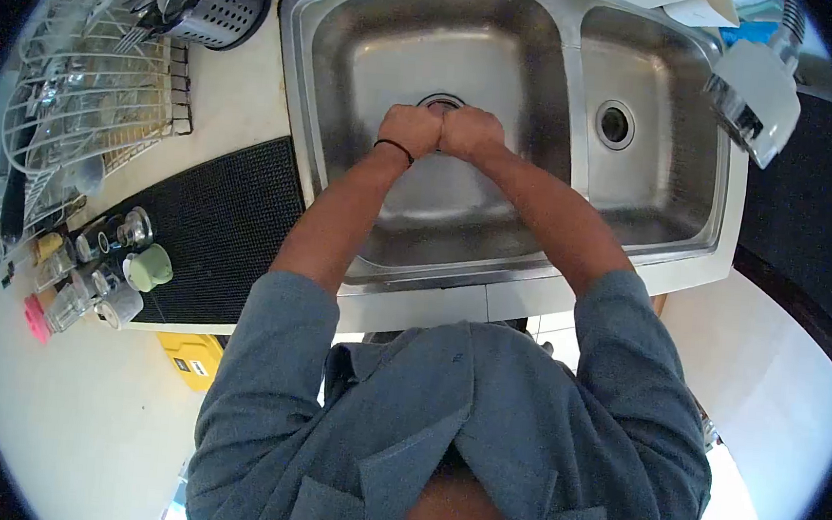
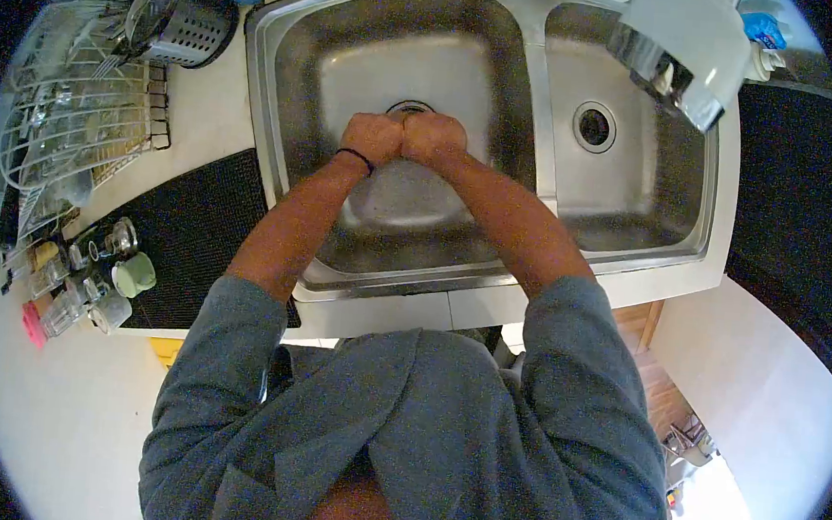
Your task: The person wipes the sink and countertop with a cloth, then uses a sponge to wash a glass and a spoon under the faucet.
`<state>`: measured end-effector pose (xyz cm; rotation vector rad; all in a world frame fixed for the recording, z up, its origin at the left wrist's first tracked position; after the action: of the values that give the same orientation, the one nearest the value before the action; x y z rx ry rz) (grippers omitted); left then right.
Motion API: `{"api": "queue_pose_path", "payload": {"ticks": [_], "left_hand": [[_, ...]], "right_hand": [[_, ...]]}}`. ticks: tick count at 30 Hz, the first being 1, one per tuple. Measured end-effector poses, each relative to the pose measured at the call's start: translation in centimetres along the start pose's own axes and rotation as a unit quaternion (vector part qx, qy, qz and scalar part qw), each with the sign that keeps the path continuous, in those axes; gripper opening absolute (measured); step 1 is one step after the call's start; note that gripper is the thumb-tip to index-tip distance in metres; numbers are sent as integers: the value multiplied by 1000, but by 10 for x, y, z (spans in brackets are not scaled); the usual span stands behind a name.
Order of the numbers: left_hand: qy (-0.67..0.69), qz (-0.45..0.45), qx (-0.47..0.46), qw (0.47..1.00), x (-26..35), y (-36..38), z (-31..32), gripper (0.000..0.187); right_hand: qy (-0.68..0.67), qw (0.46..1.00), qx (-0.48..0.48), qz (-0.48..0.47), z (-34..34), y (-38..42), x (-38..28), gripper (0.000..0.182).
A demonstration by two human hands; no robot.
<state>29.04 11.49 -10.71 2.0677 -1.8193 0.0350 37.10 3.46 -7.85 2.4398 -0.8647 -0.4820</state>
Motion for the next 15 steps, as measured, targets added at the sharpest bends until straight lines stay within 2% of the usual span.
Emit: {"api": "queue_pose_path", "payload": {"ticks": [2,7,11,13,15], "left_hand": [[16,-15,-32,999,0,2,1,25],[63,-27,-9,998,-11,-1,14,29],[69,-21,-1,997,-14,-5,28,30],[76,-38,-12,996,-14,-7,31,29],[85,-60,-17,994,-15,-6,34,28]], "right_hand": [[23,999,21,-11,13,-9,2,25],[57,995,47,-69,24,-21,1,20],[74,992,69,-78,39,-39,9,21],[93,986,110,-84,47,-42,9,20],[69,988,106,-88,51,-40,10,17]]}}
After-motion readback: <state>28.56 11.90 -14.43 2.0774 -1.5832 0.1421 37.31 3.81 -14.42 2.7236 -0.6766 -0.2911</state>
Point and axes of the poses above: each hand's wrist, its own y-axis away from the middle knuckle, its own z-axis out of the palm, x = y × z, the point moved 3 cm from there along -y, towards the middle knuckle, and after that the axes turned 10 degrees about z, right-handed, at the moved point
